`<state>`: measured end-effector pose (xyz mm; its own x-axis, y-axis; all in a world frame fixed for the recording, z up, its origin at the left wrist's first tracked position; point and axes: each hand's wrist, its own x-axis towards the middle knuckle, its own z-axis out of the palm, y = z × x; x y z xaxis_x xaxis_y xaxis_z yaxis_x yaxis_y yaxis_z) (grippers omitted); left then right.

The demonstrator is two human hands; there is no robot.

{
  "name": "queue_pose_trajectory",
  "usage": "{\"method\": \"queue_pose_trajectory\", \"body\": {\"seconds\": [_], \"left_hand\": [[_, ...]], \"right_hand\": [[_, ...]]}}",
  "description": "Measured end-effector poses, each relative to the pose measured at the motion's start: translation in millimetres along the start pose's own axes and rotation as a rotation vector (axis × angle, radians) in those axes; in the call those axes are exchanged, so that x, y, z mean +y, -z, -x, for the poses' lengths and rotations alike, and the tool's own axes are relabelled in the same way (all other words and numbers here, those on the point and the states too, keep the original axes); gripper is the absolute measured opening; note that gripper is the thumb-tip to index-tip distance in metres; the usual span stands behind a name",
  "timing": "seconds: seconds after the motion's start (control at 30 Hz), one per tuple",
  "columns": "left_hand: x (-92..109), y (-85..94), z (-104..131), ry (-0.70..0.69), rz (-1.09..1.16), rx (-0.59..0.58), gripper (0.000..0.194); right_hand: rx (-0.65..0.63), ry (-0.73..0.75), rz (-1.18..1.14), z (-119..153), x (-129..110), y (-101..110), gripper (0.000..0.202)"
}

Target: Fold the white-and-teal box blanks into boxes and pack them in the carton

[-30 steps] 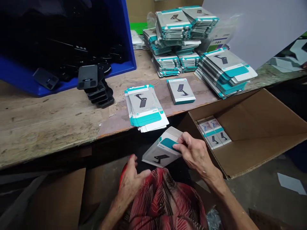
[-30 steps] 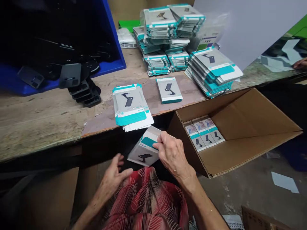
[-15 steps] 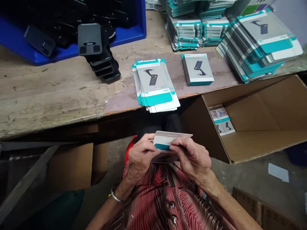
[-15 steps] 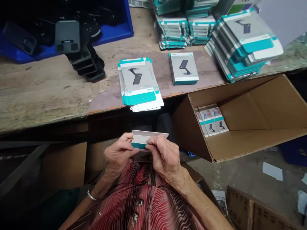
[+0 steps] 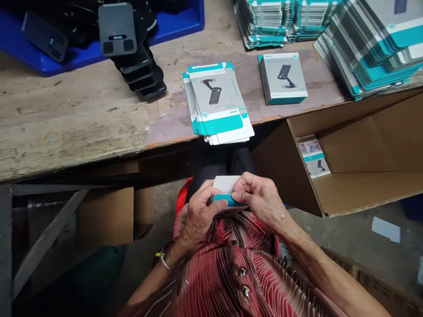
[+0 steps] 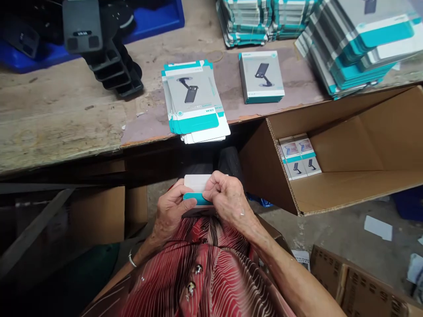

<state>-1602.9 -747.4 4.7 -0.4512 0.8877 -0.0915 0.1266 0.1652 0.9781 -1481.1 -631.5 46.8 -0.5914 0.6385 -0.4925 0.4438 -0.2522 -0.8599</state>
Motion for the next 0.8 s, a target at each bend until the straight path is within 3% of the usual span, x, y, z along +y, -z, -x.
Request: {"method": "queue_pose_trajectory", "body": {"seconds": [0.1, 0.2, 0.3, 0.43, 0.57, 0.67, 0.8], "left_hand": [[-5.6, -1.6, 2.1, -0.233, -0.153, 0.091, 0.019], [-13.4, 1.1, 2.9, -0.385, -0.292, -0.025, 0.024], [-16.1, 3.3, 2.8, -0.337, -0.409, -0.067, 0.023], [-10.0, 2.2, 1.9, -0.323, -0.430, -0.044, 0.012], [2.6, 0.8, 3.8, -0.317, -0.426, 0.015, 0.013], [3.1, -5.4, 6.1, -0.336, -0.417, 0.060, 0.013], [-14.4, -18.7, -3.1, -0.377, -0.456, 0.226, 0.017]], "right_hand": [[-0.005, 0.073, 0.108, -4.3, 1.7, 0.5, 0.012], [-0.029, 0.124, 0.200, -8.8, 6.6, 3.1, 0.012], [-0.056, 0.214, 0.356, -8.3, 15.1, 5.3, 0.011], [-0.077, 0.568, 0.675, 5.9, 24.3, 2.1, 0.018], [0.093, 0.779, 0.921, 23.0, 27.6, -6.0, 0.028], [0.224, 0.826, 0.886, 22.2, 37.7, -11.0, 0.027], [0.298, 0.870, 0.773, 1.3, 53.4, -11.4, 0.030]]}}
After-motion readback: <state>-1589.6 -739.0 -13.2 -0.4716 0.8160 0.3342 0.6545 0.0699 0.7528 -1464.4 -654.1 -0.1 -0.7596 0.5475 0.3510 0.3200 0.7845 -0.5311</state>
